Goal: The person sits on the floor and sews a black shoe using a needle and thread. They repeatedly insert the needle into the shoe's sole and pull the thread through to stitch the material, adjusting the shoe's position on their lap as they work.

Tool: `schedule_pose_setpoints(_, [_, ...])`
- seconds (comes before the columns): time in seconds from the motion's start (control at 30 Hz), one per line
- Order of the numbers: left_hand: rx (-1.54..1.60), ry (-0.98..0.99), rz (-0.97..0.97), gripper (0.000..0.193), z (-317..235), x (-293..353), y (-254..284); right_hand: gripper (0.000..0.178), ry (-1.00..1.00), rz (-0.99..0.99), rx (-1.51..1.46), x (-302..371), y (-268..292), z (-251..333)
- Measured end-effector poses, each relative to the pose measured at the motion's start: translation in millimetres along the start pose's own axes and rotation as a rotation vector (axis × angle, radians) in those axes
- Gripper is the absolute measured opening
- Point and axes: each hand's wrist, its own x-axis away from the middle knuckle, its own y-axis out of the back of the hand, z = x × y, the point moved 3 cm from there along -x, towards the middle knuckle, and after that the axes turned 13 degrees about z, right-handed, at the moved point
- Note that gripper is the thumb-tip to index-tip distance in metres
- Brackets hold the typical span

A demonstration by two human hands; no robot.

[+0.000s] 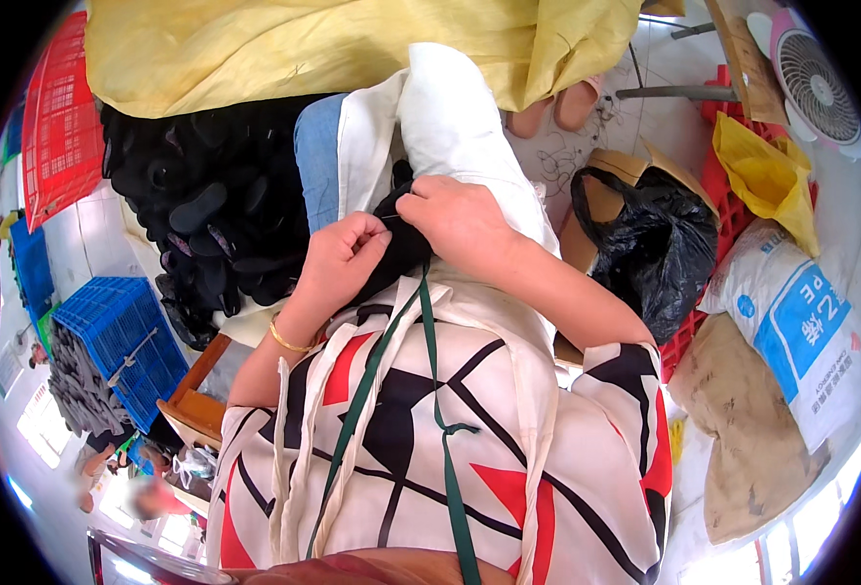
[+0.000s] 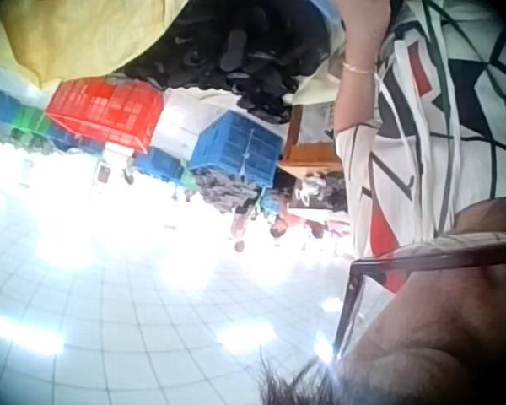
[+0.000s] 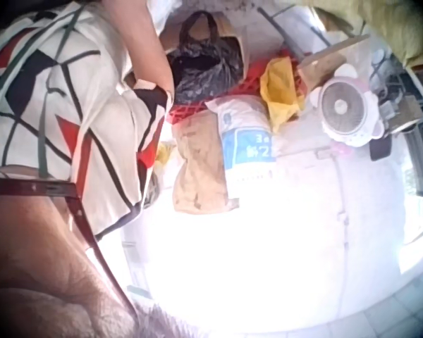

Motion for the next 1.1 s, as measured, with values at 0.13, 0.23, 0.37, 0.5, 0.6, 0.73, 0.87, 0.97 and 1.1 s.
schedule_pose_setpoints(0.13, [0.131,-0.012,-0.033,0.009,13,-6,0,0.009,0.043,0.041,0.097,-12,-1,1])
schedule_pose_setpoints(0.23, [0.367,0.147,0.036,0.01,28,-14,2,0.009,-0.022,0.098,-0.088,-8,-5,-7])
schedule_pose_setpoints(0.37, [0.54,0.235,0.109,0.011,37,-20,-7,0.011,-0.026,-0.073,-0.307,-9,-24,-7])
schedule_pose_setpoints(0.5, [0.336,0.159,0.025,0.01,33,-19,-8,0.005,-0.037,-0.146,-0.686,-10,-30,-12])
schedule_pose_setpoints(0.6, [-0.145,-0.131,-0.129,0.005,12,-10,-8,0.014,-0.366,-0.162,-1.432,4,-23,-35])
schedule_pose_setpoints(0.73, [-0.43,-0.334,-0.194,0.007,-2,-9,-12,0.012,-0.385,-0.514,-1.88,36,-15,-88])
schedule_pose_setpoints(0.87, [-0.534,-0.353,-0.184,0.008,-3,-13,-13,0.011,-0.437,-0.846,-1.994,60,-15,-130])
schedule_pose_setpoints(0.97, [-0.567,-0.365,-0.199,0.007,-5,-13,-12,0.019,-0.522,-0.981,-1.977,69,-15,-139])
schedule_pose_setpoints(1.1, [-0.707,-0.342,-0.18,0.008,-5,-12,-15,0.017,-0.511,-0.977,-1.924,67,-21,-138])
